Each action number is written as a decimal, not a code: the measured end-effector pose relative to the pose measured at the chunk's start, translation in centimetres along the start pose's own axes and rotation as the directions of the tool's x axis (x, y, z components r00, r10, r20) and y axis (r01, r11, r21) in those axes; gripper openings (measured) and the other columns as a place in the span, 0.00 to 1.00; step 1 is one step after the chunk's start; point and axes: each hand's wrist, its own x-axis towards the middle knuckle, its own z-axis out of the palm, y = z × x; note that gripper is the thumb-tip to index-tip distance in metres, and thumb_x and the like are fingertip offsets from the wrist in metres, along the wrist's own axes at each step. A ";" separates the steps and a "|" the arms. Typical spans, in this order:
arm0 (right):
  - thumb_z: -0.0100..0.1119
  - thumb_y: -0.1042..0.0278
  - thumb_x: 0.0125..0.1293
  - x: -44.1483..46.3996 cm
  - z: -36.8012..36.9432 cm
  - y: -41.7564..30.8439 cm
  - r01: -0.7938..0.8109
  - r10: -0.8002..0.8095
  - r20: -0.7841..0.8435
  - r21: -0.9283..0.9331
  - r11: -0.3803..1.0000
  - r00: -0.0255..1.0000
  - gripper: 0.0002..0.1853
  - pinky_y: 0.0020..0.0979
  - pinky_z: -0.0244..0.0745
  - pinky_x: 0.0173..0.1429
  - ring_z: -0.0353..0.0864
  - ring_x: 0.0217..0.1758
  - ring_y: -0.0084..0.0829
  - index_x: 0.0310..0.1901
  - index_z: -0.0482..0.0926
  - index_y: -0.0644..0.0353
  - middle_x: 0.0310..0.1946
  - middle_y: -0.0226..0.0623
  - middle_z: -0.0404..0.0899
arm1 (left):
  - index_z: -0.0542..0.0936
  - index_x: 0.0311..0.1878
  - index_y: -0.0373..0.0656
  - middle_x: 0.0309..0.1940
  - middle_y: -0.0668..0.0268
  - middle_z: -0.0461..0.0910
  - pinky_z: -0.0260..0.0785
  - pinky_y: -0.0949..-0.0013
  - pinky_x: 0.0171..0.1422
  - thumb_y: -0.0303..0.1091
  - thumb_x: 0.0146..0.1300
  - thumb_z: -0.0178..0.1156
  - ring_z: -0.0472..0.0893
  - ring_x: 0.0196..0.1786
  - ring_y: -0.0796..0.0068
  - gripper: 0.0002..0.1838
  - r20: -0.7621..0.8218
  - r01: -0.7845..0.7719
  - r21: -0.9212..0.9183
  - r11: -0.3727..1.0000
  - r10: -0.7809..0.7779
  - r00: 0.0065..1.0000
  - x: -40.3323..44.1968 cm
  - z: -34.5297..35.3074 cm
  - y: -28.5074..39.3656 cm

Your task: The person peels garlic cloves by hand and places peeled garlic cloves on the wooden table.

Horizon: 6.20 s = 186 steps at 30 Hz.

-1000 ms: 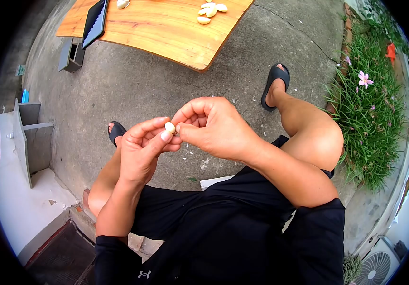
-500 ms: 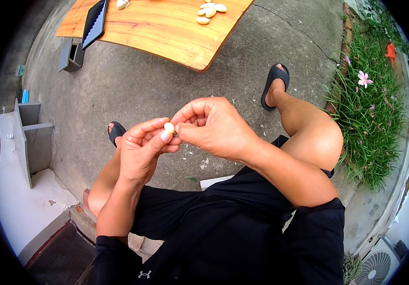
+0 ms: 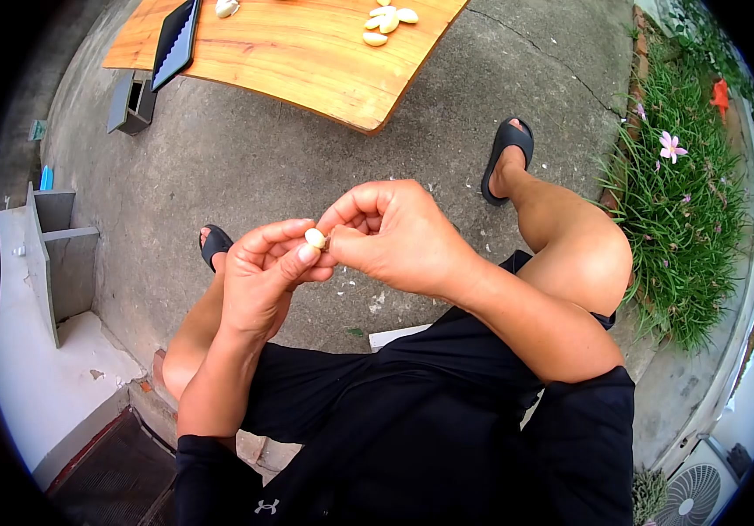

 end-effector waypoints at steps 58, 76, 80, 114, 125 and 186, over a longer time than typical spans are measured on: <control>0.70 0.74 0.58 0.1 0.5 0.9 0.542 -0.665 0.089 -0.664 0.516 0.742 0.04 0.31 0.81 0.32 0.86 0.28 0.33 0.35 0.85 0.62 0.28 0.39 0.83 | 0.81 0.53 0.36 0.46 0.55 0.87 0.85 0.65 0.55 0.18 0.67 0.66 0.88 0.48 0.68 0.13 -0.028 -0.072 -0.071 0.995 0.070 0.997 0.0 0.1 -0.3; 0.67 0.77 0.60 0.6 -0.1 0.6 0.473 -0.665 0.026 -0.724 0.502 0.746 0.06 0.33 0.80 0.36 0.84 0.30 0.34 0.38 0.81 0.64 0.32 0.42 0.82 | 0.79 0.61 0.40 0.48 0.57 0.85 0.83 0.62 0.56 0.26 0.74 0.55 0.88 0.49 0.64 0.15 0.096 0.165 -0.296 0.941 -0.142 0.985 -0.1 -0.2 0.7; 0.68 0.78 0.60 0.2 0.0 0.1 0.578 -0.656 0.104 -0.589 0.565 0.747 0.09 0.32 0.80 0.37 0.85 0.32 0.33 0.44 0.86 0.63 0.36 0.42 0.84 | 0.79 0.61 0.36 0.49 0.56 0.86 0.84 0.62 0.56 0.27 0.75 0.57 0.88 0.50 0.65 0.15 0.123 0.195 -0.353 0.915 -0.161 0.979 0.1 -0.5 0.5; 0.70 0.73 0.67 0.2 0.8 1.4 0.369 -0.385 -0.014 -0.250 0.895 0.923 0.06 0.25 0.77 0.33 0.84 0.30 0.20 0.39 0.82 0.64 0.27 0.32 0.84 | 0.82 0.56 0.35 0.37 0.62 0.85 0.82 0.71 0.45 0.31 0.73 0.60 0.86 0.38 0.73 0.14 -0.023 0.236 -0.233 0.943 -0.248 0.969 -0.2 0.5 1.1; 0.79 0.70 0.57 0.0 0.9 1.6 0.449 -0.478 0.049 -0.434 0.781 0.877 0.11 0.26 0.79 0.34 0.85 0.30 0.22 0.32 0.83 0.62 0.28 0.35 0.85 | 0.85 0.48 0.36 0.36 0.63 0.86 0.75 0.75 0.34 0.30 0.71 0.65 0.84 0.35 0.76 0.08 0.005 0.218 -0.212 0.953 -0.222 0.975 -0.6 0.1 0.0; 0.67 0.75 0.70 0.3 -0.9 1.6 -0.045 -0.047 0.261 0.335 0.941 0.964 0.08 0.27 0.82 0.48 0.87 0.44 0.26 0.47 0.83 0.68 0.41 0.39 0.87 | 0.79 0.53 0.29 0.43 0.50 0.87 0.84 0.71 0.33 0.31 0.80 0.52 0.89 0.36 0.65 0.13 0.317 0.167 0.065 0.984 -0.179 0.931 -0.8 -0.2 1.2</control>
